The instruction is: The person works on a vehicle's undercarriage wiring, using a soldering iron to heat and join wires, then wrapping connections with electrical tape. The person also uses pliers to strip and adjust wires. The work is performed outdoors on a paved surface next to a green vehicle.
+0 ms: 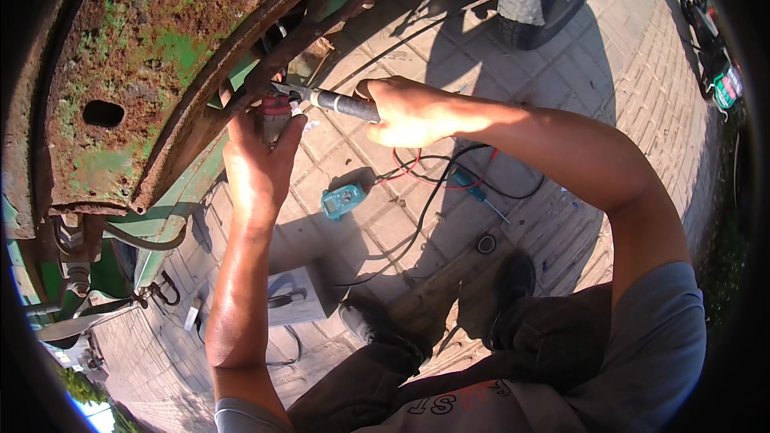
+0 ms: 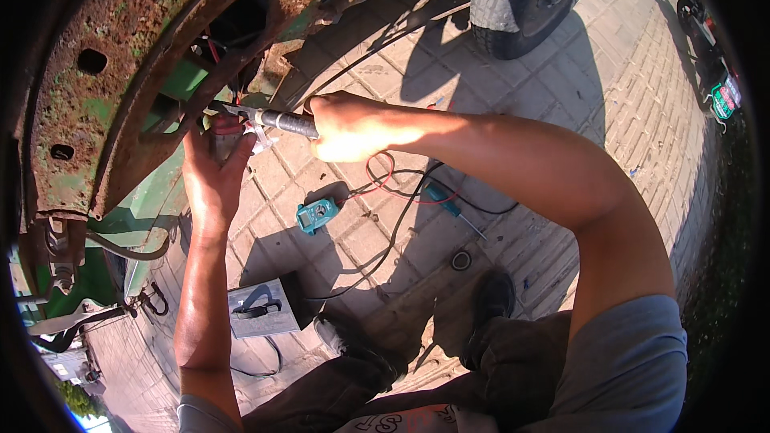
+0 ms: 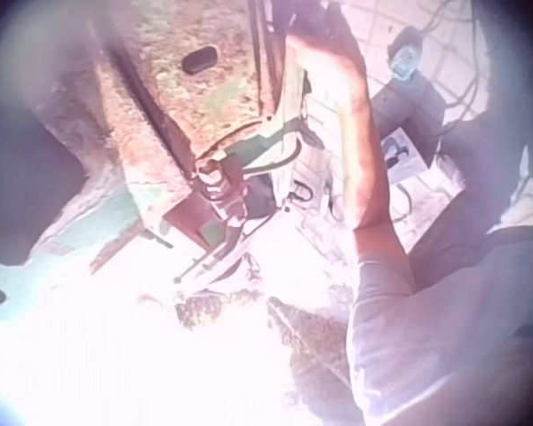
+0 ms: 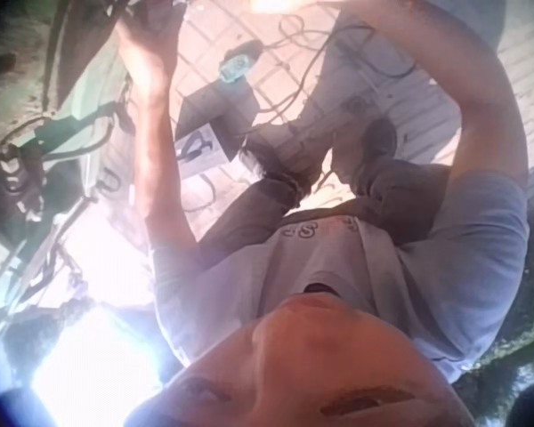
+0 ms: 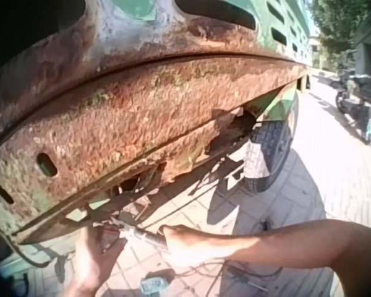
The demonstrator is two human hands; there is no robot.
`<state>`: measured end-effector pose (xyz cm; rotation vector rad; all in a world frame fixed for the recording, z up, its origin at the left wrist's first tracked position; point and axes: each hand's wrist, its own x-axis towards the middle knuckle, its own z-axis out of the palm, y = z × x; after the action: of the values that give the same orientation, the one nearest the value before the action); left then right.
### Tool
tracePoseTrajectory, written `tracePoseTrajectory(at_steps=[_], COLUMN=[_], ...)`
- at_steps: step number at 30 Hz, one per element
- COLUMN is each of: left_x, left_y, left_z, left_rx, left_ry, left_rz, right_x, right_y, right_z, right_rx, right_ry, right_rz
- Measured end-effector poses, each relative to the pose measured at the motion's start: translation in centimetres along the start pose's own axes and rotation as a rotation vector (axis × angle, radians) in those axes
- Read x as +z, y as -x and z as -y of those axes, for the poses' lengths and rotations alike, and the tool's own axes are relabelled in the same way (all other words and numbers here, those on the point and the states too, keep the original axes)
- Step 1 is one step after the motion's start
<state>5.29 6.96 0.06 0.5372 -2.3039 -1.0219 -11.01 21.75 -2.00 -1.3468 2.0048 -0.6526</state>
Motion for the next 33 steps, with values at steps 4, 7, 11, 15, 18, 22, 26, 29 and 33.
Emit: tracePoseTrajectory(at_steps=[4,7,11,15,18,22,26,29,33], left_x=[-0.1,-0.2,0.3,0.9,1.6,2.2,0.6,0.9,0.5], left_y=[0.1,0.1,0.8,5.3,8.4,4.4,-3.8,-7.5,-11.2], left_z=[0.1,0.4,0.6,2.1,2.9,0.8,-0.4,1.8,4.8], left_rx=[0.023,0.0,-0.152,-0.339,-0.265,0.145,0.689,0.693,0.467], left_ry=[0.104,0.177,0.297,0.4,-0.101,-0.154,-0.463,-0.547,-0.125], left_rz=[-0.01,0.019,0.081,0.345,0.968,0.412,-0.109,-0.135,-0.059], right_x=[0.2,0.2,0.9,-1.0,0.3,0.4,-0.5,-0.3,1.7], right_y=[-0.1,0.4,0.8,3.1,5.2,7.2,7.9,7.8,8.2], right_z=[0.2,0.5,-1.8,-2.9,-5.1,-5.6,-5.3,-4.9,-6.5], right_rx=[0.016,0.008,-0.041,0.057,0.073,0.054,0.149,0.112,-0.15], right_ry=[-0.039,-0.085,-0.307,-0.062,0.013,0.051,-0.13,-0.232,-0.176], right_rz=[0.033,0.003,0.015,0.108,-0.095,-0.161,-0.084,-0.103,-0.254])
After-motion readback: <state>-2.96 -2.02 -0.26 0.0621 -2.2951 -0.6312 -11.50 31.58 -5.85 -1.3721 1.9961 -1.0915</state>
